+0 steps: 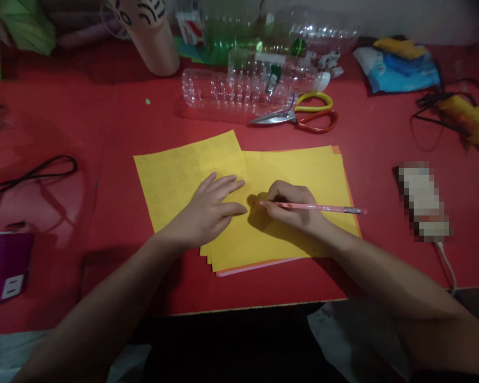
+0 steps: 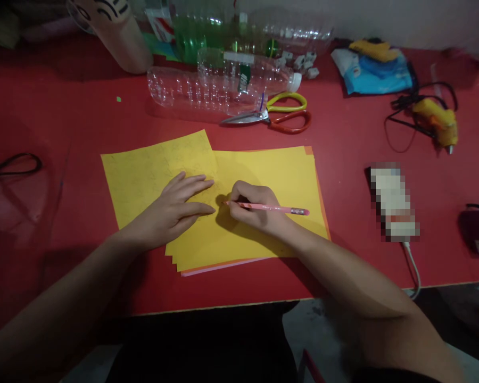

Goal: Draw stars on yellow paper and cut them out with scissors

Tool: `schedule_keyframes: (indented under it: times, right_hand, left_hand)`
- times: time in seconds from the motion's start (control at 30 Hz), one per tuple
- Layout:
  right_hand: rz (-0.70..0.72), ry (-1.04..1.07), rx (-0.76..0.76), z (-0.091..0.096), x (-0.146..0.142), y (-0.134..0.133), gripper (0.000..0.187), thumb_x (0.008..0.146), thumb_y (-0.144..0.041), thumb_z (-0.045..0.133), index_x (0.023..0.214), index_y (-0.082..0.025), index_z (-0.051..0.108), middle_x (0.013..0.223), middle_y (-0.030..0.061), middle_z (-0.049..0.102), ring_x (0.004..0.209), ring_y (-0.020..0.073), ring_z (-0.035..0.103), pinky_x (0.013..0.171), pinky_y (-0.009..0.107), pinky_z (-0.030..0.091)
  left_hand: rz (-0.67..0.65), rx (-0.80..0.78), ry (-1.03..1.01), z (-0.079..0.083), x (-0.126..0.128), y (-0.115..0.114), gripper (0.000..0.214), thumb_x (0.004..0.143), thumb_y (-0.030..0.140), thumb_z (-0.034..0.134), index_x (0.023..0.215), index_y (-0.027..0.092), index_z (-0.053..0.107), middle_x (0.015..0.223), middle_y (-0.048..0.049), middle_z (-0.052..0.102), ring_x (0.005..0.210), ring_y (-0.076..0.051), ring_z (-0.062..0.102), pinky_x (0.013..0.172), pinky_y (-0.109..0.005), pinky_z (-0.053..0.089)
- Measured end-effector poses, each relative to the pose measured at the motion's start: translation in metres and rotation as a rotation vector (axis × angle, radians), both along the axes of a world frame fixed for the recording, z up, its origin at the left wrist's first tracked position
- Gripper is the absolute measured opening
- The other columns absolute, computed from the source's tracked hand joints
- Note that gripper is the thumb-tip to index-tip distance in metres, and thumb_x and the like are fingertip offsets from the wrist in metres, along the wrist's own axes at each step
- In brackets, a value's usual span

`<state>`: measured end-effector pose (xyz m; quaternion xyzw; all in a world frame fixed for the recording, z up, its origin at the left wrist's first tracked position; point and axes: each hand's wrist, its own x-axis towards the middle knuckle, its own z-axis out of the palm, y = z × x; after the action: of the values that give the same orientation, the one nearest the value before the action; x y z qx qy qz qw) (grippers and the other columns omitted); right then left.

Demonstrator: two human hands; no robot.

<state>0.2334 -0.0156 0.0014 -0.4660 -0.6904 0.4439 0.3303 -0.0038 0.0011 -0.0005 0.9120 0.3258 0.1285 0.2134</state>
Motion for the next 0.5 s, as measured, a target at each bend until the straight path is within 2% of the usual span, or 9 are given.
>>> schedule_keyframes:
  times: [0.17, 0.5]
  right_hand:
    - [-0.007, -0.035, -0.017, 0.0026, -0.0001, 0.0007, 0.016, 0.082, -0.019, 0.058, 0.070, -0.022, 0.049, 0.057, -0.0070, 0.046, 0.052, 0.0092, 0.037, 0.050, 0.026, 0.027]
    - [0.013, -0.026, -0.047, 0.0064, -0.0006, 0.0017, 0.017, 0.078, -0.016, 0.057, 0.066, -0.022, 0.045, 0.056, -0.0069, 0.045, 0.050, 0.0086, 0.035, 0.048, 0.025, 0.026]
  left_hand:
    - [-0.011, 0.014, -0.004, -0.0001, 0.0001, 0.0002, 0.035, 0.096, 0.014, 0.044, 0.100, 0.021, 0.077, 0.144, -0.0161, 0.058, 0.141, -0.033, 0.046, 0.117, -0.066, 0.029]
    - [0.008, -0.011, -0.011, -0.0018, -0.0014, -0.0004, 0.034, 0.096, 0.014, 0.045, 0.103, 0.024, 0.077, 0.148, -0.0117, 0.056, 0.143, -0.030, 0.043, 0.118, -0.065, 0.026]
